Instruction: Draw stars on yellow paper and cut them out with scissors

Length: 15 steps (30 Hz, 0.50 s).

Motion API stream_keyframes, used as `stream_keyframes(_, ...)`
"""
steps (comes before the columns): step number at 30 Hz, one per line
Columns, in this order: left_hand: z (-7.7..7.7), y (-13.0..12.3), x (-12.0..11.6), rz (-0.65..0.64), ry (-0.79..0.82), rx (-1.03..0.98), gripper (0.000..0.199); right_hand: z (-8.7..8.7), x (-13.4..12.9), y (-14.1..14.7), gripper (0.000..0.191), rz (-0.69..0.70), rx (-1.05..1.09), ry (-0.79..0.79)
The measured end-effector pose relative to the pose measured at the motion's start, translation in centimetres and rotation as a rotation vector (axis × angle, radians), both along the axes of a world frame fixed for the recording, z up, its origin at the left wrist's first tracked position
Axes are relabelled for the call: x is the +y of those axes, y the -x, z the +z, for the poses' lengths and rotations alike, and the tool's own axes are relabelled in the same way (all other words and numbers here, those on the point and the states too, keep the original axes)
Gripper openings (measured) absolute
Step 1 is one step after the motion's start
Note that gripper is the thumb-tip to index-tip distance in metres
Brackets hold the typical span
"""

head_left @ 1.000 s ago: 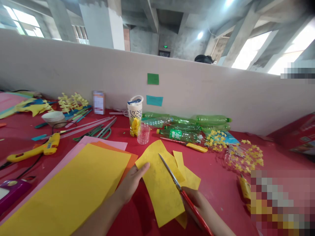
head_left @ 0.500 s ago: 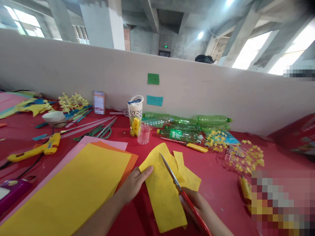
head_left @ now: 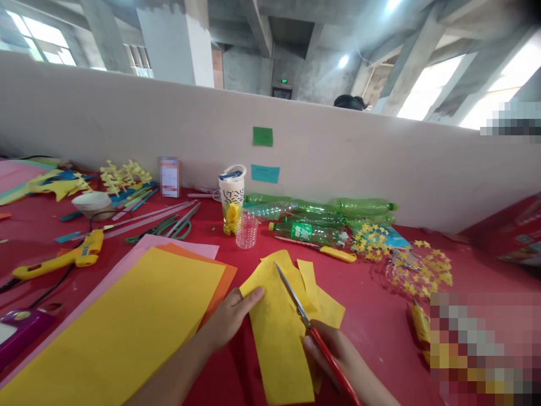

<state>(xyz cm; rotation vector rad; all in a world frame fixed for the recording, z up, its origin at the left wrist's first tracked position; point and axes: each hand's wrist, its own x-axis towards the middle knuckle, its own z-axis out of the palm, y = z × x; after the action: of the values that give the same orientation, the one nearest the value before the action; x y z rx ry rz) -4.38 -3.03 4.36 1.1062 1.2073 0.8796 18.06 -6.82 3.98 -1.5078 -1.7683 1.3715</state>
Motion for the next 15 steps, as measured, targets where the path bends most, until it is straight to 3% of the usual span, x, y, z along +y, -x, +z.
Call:
stream_keyframes(6,1.4,-0.1,-0.3,-0.115,-0.003,-0.050,0.036,0.3,-0.1,-0.1,0.049,0.038,-0.010,-0.014)
stream_keyframes(10,1.2,0.0,-0.1,-0.154,-0.018,-0.097,0.037,0.8,-0.1,0.5,0.049,0.002,0.051,0.058)
stream_keyframes(15,0.7,-0.1,0.0,-0.110,-0.017,-0.069,0.035,1.0,-0.1,0.8,0.050,-0.042,0.113,0.130)
